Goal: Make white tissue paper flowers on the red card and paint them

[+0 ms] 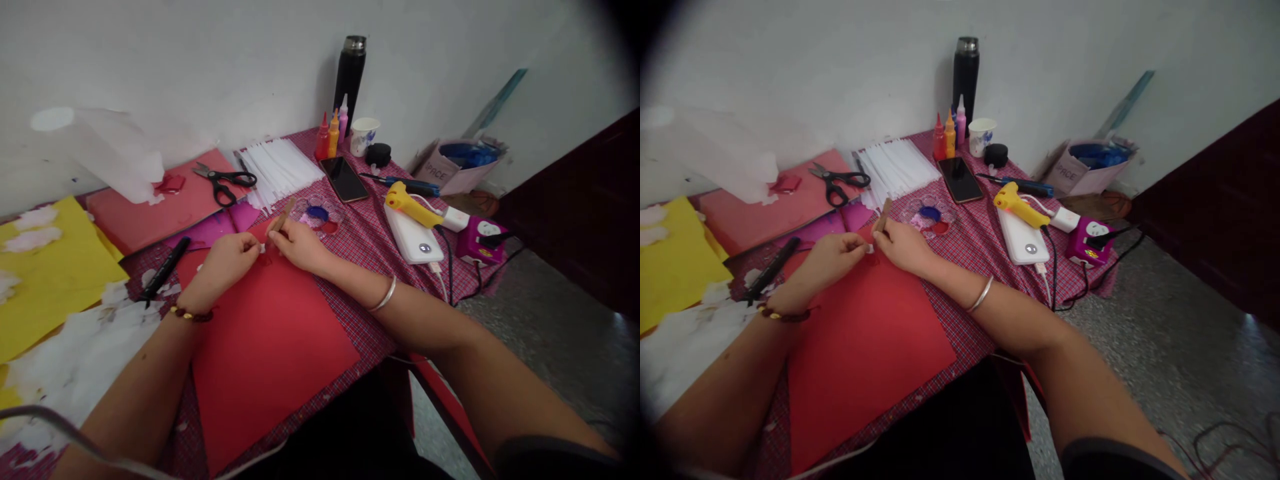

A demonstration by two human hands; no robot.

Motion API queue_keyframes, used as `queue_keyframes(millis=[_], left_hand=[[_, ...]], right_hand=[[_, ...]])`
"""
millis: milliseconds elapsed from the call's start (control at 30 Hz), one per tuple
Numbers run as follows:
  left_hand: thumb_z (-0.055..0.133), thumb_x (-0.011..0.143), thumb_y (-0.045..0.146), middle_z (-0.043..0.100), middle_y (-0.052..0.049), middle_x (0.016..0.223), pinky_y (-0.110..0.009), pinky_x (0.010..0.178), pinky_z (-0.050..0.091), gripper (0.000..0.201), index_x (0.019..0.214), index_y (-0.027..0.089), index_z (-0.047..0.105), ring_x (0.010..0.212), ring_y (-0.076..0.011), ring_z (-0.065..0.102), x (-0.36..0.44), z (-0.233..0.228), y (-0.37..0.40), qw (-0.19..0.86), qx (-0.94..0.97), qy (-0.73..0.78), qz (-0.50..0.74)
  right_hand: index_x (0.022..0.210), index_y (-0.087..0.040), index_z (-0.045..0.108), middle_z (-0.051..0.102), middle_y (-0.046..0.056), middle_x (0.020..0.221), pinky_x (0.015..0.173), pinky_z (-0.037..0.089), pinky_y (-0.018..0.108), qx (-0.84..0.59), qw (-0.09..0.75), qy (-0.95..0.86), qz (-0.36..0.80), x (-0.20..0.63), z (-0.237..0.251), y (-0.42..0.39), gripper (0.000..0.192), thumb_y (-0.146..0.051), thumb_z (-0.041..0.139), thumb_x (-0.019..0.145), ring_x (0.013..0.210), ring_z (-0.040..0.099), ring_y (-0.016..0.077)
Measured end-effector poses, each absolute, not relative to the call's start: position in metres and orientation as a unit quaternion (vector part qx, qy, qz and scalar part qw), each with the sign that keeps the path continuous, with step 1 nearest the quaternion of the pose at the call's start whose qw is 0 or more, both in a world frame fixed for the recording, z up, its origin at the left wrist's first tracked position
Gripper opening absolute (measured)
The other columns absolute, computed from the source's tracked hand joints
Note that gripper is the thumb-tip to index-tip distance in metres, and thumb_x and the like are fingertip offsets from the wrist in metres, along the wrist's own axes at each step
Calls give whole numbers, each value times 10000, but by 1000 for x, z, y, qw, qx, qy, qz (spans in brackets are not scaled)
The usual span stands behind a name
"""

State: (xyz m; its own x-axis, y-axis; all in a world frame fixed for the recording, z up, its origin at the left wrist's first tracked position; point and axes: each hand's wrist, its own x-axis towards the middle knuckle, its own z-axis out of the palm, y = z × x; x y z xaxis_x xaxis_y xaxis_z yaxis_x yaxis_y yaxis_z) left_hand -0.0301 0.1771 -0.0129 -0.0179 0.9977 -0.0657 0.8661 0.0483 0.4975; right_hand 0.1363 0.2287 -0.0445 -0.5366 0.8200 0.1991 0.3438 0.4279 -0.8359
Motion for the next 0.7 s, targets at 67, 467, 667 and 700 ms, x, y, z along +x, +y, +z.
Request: queue_keyframes(millis=[67,467,667,700], left_hand=[[472,810,282,620,-11,595,-282,532,345,219,683,214,637,590,-186,546,-40,6,172,217,647,709,177],[513,735,252,595,12,618,-290,559,378,165,795,206,660,557,-155,512,-130,54,79,121,540,809,197],[530,830,398,695,-85,902,-335,747,446,234,830,215,676,861,-246,637,-140,22,55,5,575,807,131],[519,844,422,693,-87,894,-337,732,441,261,847,216,680,847,-249,634,-141,21,57,-14,563,817,122]], right_hand=[[867,-161,587,656,30,798,692,437,256,-376,324,-775,393,139,-44,229,141,-216,469,922,714,584,140],[859,-161,558,635,22,701,538,467,257,-305,386,-679,546,152,-39,220,131,-255,477,903,544,570,119],[774,-167,570,645,36,724,528,471,255,-253,375,-686,570,149,-38,209,166,-244,477,888,561,573,113],[767,-169,569,646,37,731,536,474,256,-248,377,-686,571,149,-38,208,167,-244,479,885,568,576,113]])
